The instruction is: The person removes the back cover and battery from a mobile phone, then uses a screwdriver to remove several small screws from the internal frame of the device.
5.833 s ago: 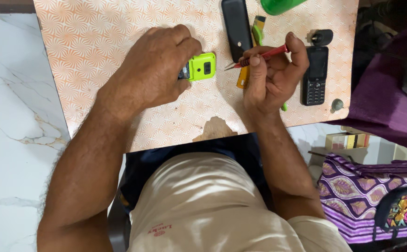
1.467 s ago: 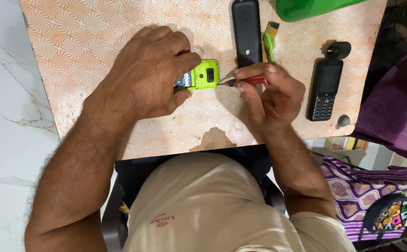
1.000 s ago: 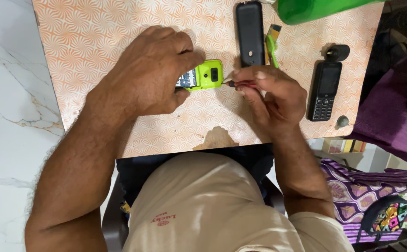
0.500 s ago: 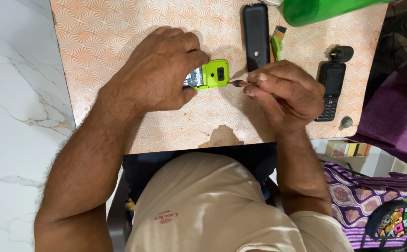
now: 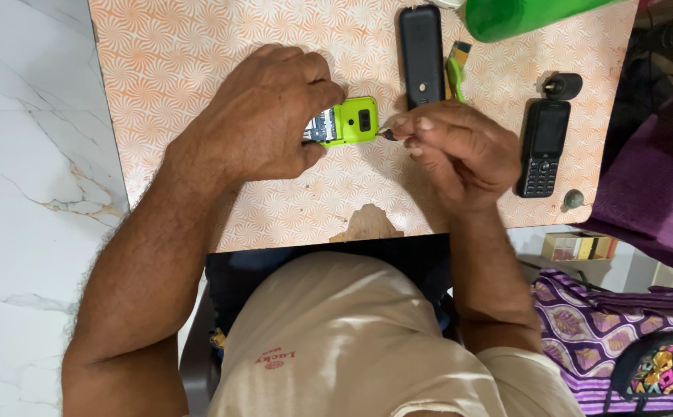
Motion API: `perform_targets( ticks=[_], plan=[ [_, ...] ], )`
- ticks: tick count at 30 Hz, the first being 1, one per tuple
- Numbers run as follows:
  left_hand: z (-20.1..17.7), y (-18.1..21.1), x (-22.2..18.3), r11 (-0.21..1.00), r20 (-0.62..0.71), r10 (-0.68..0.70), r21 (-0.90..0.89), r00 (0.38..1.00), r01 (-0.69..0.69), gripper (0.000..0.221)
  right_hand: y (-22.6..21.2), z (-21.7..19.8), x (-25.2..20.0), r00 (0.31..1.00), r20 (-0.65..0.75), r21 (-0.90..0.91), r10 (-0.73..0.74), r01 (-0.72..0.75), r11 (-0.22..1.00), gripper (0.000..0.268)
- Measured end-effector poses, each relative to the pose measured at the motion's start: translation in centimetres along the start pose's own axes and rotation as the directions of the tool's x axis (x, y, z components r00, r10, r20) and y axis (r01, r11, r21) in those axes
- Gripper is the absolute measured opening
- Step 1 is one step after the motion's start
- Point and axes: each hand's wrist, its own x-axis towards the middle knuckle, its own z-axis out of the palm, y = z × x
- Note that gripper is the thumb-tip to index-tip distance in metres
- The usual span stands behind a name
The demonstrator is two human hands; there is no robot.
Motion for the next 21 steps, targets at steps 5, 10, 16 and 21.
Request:
perform_targets(
  ticks=[5, 10, 16, 21],
  plan=[
    [0.2, -0.1, -0.1, 1.000, 0.012, -0.010, 0.017, 1.000, 0.010, 0.054, -0.2, 0.4, -0.4, 0.999, 0.004, -0.169, -0.033, 0.033, 0.985, 0.039],
    [0.1, -0.1, 0.0, 1.000, 0.004, 0.004, 0.011, 1.000, -0.004, 0.052, 0.1, 0.1, -0.7, 0.992, -0.074, -0.216, -0.099, 0.081, 0.973, 0.035],
    [0.1, 0.0, 0.0, 1.000, 0.022, -0.021, 0.008, 1.000, 0.021, 0.051, 0.4, 0.2, -1.4, 0.989, -0.145, -0.111, -0.035, 0.019, 0.994, 0.025],
    [0.0, 0.1, 0.0, 1.000, 0.010, -0.010, 0.017, 1.000, 0.010, 0.053, 0.3, 0.0, -1.7, 0.989, -0.145, -0.111, -0.030, 0.014, 0.994, 0.026]
  ],
)
